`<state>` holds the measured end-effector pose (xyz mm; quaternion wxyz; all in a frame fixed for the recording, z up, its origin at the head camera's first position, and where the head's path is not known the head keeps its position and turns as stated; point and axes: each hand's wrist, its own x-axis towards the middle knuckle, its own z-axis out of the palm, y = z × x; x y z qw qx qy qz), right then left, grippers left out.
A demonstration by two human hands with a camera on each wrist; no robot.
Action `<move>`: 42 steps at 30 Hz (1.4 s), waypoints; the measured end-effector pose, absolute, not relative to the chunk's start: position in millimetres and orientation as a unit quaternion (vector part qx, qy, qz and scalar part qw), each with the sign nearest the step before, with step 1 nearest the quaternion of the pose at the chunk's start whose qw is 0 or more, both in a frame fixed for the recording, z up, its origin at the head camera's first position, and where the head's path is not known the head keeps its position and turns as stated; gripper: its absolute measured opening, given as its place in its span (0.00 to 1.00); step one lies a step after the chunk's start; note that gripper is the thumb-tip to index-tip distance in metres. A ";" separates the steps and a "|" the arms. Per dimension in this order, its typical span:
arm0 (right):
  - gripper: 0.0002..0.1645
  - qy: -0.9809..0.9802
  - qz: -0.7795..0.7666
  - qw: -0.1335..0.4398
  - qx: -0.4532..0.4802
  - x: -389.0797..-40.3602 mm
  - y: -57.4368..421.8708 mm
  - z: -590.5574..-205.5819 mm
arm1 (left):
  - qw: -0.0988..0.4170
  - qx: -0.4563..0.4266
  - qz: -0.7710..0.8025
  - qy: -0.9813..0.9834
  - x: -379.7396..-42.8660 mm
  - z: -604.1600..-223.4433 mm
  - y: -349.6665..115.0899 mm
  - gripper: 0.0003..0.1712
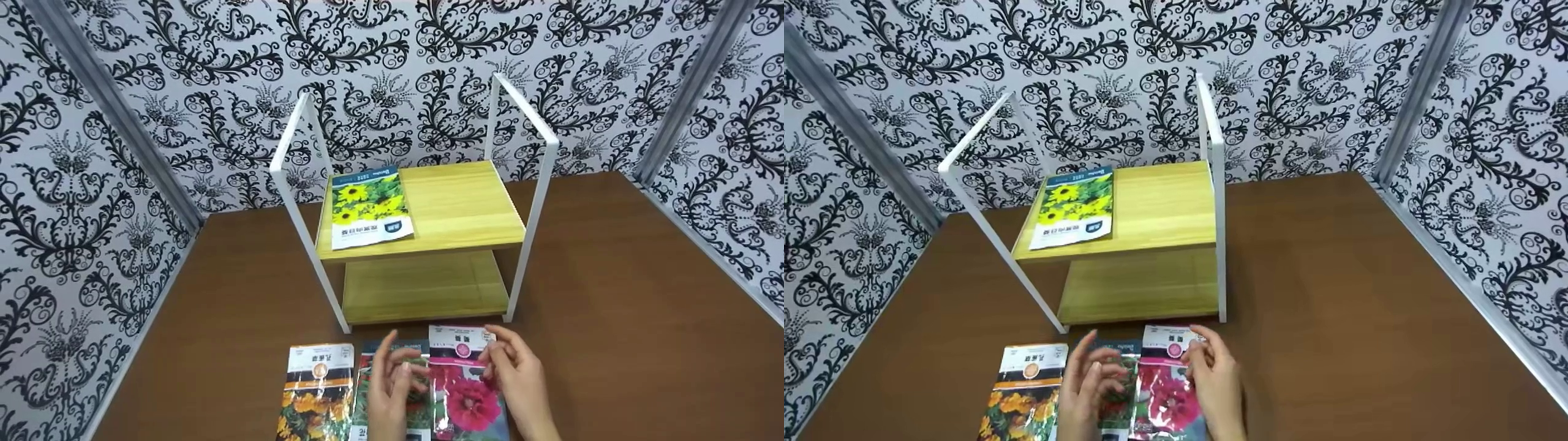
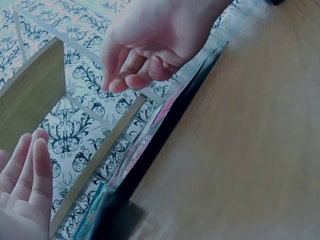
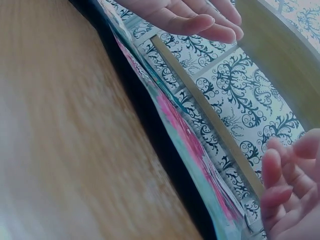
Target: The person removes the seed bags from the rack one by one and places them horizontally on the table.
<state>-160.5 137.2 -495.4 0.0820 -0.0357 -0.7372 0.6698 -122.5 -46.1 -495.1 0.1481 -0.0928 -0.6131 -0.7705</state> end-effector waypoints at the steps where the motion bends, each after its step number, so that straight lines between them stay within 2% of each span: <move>1: 0.17 -0.730 0.678 0.083 -0.030 -160.5 136.3 -494.5 | 0.158 -0.096 -0.773 -0.607 -123.3 -494.6 -47.8 0.28; 7: 0.24 -0.720 0.688 0.083 0.022 -162.7 126.8 -480.5 | 0.158 -0.042 -0.785 -0.598 -126.2 -479.8 -60.4 0.33; 13: 0.28 -0.725 0.680 0.092 0.062 -168.5 114.7 -459.2 | 0.157 -0.008 -0.720 -0.675 -134.4 -460.6 -73.2 0.37; 22: 0.32 -0.729 0.661 0.106 0.145 -181.1 95.1 -401.0 | 0.219 -0.025 -0.653 -0.725 -157.1 -414.6 -103.8 0.40; 27: 0.34 -0.764 0.609 0.122 0.176 -182.9 81.3 -363.0 | 0.251 -0.031 -0.618 -0.744 -165.2 -393.0 -117.8 0.36; 31: 0.37 -0.770 0.614 0.073 0.158 -190.5 69.9 -346.5 | 0.281 -0.032 -0.578 -0.765 -168.9 -379.8 -124.1 0.31; 35: 0.39 -0.752 0.648 0.013 0.122 -206.3 60.1 -346.9 | 0.293 -0.042 -0.547 -0.783 -172.1 -367.8 -126.2 0.31; 38: 0.40 -0.740 0.664 0.001 0.108 -219.2 53.8 -354.6 | 0.276 -0.038 -0.531 -0.800 -174.6 -359.3 -125.3 0.33; 42: 0.42 -0.726 0.681 -0.005 0.093 -229.4 43.1 -358.3 | 0.228 -0.016 -0.523 -0.821 -181.5 -350.4 -123.1 0.36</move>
